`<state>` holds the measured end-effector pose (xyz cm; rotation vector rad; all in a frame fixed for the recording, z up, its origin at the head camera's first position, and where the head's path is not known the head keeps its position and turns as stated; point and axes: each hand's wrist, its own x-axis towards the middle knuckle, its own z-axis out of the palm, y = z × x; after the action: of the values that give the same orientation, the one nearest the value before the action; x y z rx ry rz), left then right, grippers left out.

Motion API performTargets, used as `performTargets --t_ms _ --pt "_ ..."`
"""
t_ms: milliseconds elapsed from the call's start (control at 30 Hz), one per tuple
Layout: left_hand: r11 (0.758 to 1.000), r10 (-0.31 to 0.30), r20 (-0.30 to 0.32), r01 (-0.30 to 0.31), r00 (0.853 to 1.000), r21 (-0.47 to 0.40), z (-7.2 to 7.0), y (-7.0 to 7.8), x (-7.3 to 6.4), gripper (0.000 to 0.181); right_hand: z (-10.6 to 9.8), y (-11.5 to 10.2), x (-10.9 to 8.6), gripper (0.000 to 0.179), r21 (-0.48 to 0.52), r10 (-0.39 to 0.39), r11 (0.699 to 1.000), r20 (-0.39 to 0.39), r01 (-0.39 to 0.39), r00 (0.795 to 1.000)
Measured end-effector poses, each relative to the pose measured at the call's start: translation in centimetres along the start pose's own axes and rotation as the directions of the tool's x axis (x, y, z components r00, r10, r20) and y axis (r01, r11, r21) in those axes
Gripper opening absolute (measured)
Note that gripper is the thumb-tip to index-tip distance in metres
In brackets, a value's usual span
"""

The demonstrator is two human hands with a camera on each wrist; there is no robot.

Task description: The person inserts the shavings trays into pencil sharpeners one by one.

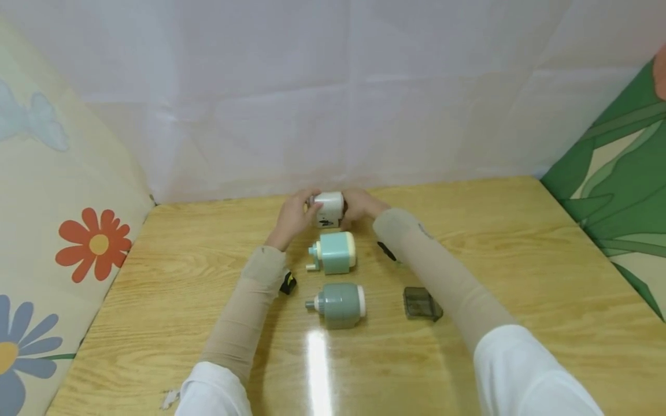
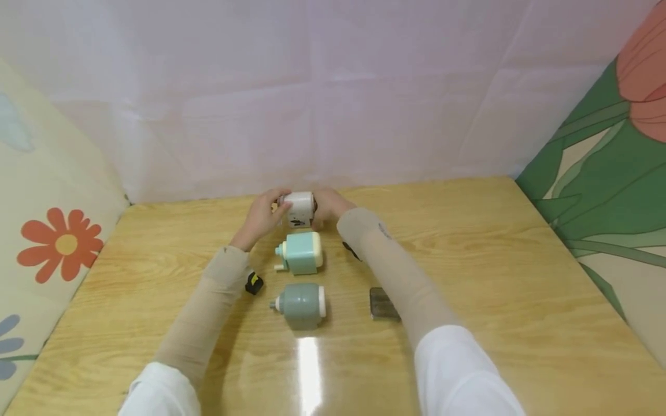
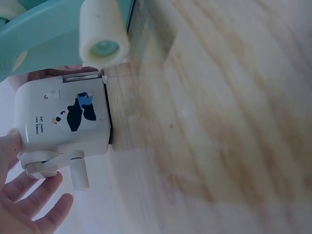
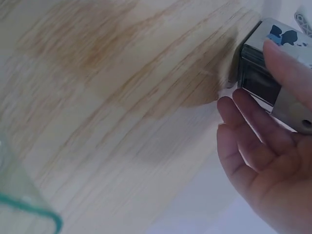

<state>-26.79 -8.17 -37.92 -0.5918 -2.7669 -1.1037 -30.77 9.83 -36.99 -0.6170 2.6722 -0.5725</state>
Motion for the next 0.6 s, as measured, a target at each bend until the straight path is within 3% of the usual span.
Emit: performTargets --t_ms 167,400,600 --pt "0.999 -0.038 0.001 0.038 0.999 -0.032 -0.1 -0.1 0.1 0.038 -0.3 0.0 -0.5 0.055 0.024 -0.017 1.000 0.027 0.017 0.999" --pt "0.999 -0.036 0.029 0.037 0.999 -0.025 -0.2 -0.4 0.4 0.041 -1.4 0.3 -1.8 0.066 0.072 0.046 0.996 0.040 -0.048 0.998" --pt "0.999 -0.037 0.034 0.036 0.999 0.018 -0.7 -0.6 0.2 0.052 -2.1 0.9 -2.7 0.055 0.064 -0.022 0.998 -0.019 0.023 1.000"
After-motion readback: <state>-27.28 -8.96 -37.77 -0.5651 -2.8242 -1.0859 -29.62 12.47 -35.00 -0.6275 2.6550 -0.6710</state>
